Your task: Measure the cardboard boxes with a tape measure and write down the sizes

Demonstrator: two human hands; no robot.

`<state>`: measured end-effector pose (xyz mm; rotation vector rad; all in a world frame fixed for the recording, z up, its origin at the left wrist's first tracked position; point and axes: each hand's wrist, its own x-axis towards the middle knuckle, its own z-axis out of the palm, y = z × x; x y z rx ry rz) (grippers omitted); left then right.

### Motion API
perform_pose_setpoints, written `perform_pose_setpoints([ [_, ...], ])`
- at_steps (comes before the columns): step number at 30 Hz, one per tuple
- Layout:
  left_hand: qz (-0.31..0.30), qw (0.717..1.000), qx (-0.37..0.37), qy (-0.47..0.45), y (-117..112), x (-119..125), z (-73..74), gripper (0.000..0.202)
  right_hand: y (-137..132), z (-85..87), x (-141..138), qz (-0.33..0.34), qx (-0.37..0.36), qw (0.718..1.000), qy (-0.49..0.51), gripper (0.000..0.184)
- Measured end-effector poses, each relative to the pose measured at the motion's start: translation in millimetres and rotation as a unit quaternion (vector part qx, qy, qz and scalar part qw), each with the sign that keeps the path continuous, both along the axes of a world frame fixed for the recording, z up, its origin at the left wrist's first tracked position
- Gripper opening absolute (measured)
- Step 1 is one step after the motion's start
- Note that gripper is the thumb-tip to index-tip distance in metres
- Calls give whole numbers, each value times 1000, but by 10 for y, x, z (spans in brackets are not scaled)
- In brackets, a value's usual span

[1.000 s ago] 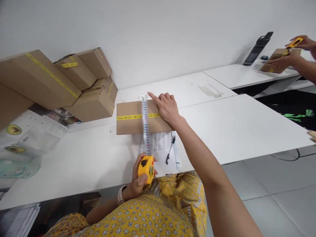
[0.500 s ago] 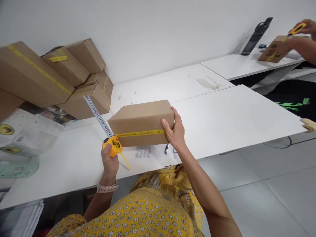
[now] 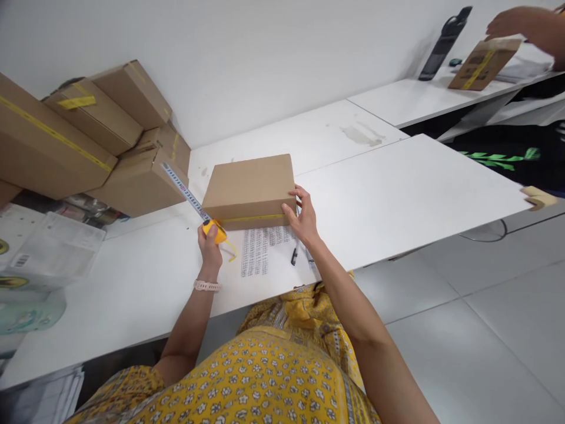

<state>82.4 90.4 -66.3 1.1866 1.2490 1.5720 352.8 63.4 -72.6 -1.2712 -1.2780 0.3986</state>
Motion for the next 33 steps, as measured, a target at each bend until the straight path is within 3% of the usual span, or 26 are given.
perform_pose_setpoints([
  [4, -18, 997, 63, 35, -353, 27, 169, 67, -183, 179, -32, -87, 10, 996, -5, 31],
  [7, -179, 980, 55, 59, -703, 29, 310, 68, -370, 419, -50, -142, 6, 988, 59, 29],
  [9, -328, 942, -26, 69, -907, 51, 355, 66, -477, 566, -38, -121, 0, 986, 111, 37],
  [11, -447, 883, -96, 108, -1056, 94, 360, 67, -568, 675, 7, -85, 2, 986, 141, 46],
  [13, -519, 833, -110, 157, -1144, 144, 337, 68, -650, 738, 80, -71, 13, 986, 150, 50],
  [15, -560, 802, -98, 184, -1182, 183, 301, 68, -725, 759, 161, -82, 32, 985, 151, 48],
  [17, -565, 798, -88, 189, -1187, 204, 265, 69, -796, 743, 210, -104, 51, 980, 163, 43],
  [20, -526, 827, -84, 182, -1164, 224, 216, 82, -915, 640, 121, -112, 51, 970, 208, 36],
  [25, -472, 866, -90, 137, -1138, 319, 179, 100, -1213, 263, -434, -9, -59, 969, 239, 26],
  [28, -469, 867, -85, 145, -1142, 359, 196, 99, -1366, 52, -658, -9, -88, 981, 175, 20],
  [30, -455, 874, -77, 155, -1114, 336, 234, 96, -1391, -46, -658, -40, -87, 989, 110, 18],
  [33, -367, 914, -7, 174, -938, 241, 356, 89, -1282, -163, -497, -109, -123, 985, 46, 24],
])
